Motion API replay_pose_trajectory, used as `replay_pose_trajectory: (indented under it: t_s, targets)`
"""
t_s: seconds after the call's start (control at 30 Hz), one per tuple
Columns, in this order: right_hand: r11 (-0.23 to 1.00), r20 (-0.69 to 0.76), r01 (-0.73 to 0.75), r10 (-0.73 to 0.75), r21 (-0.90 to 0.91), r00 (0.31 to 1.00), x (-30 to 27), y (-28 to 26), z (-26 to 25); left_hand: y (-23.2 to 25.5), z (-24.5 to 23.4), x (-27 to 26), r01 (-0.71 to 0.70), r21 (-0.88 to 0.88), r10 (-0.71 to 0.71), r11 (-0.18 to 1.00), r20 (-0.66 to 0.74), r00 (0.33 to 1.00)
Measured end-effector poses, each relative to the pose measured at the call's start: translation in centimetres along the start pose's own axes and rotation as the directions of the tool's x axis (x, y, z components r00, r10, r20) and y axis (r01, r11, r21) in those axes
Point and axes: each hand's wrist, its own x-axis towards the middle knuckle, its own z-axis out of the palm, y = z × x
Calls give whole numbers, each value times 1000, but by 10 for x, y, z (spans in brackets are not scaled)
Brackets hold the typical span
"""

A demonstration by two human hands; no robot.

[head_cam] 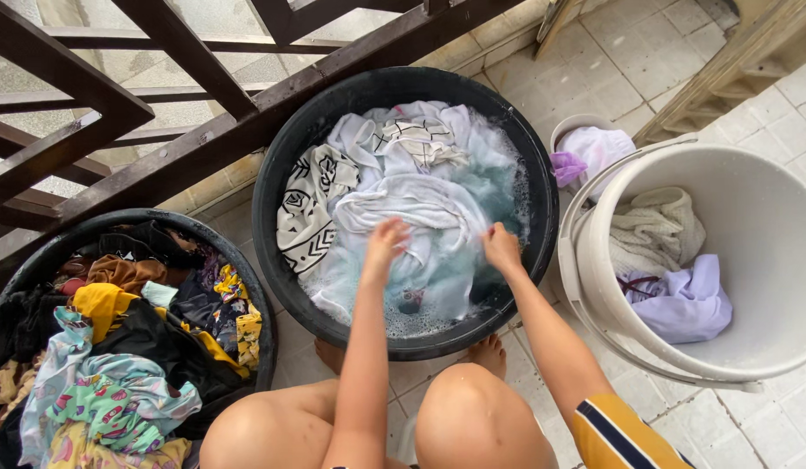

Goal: The person sits on a small stool and washes clothes by hand in a large black basin filled with soapy water. They repeatedly submerge, scrub, and wring out various garments, including a yellow cloth, a white towel, and a purple item, then transfer them into a white bucket.

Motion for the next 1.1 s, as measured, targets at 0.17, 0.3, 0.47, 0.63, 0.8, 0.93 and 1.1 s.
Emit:
replay_pose_trajectory:
  t_s: [0.17, 0.3, 0.47, 0.63, 0.8, 0.93, 1.1]
  targets:
    - [981, -21, 3, 1, 194, 1000, -15, 7, 4, -54, 44, -10, 46, 354, -109, 934, 160, 981]
    - [909, -288, 131, -258, -396, 922, -30, -9, 17, -64, 62, -22, 48, 396, -140, 917, 208, 968]
    - [952, -247, -7, -73, -307, 966, -47, -9, 18, -59, 60, -34, -7, 388, -84, 922, 217, 973]
    - [778, 33, -66, 58, 625, 998, -61, -16, -13, -42, 44, -33, -174, 416, 109, 893, 175, 979]
    - [360, 121, -52, -172, 932, 978, -89, -109, -89, 18, 48, -59, -578, 575, 616, 579, 156, 772]
    - [315, 81, 54, -399, 947, 913, -114, -188, -142, 98, 69, -106, -714, 615, 838, 335, 153, 524]
    - [243, -26, 153, -457, 958, 889, -111, -226, -190, 141, 67, -128, -628, 537, 662, 563, 161, 732]
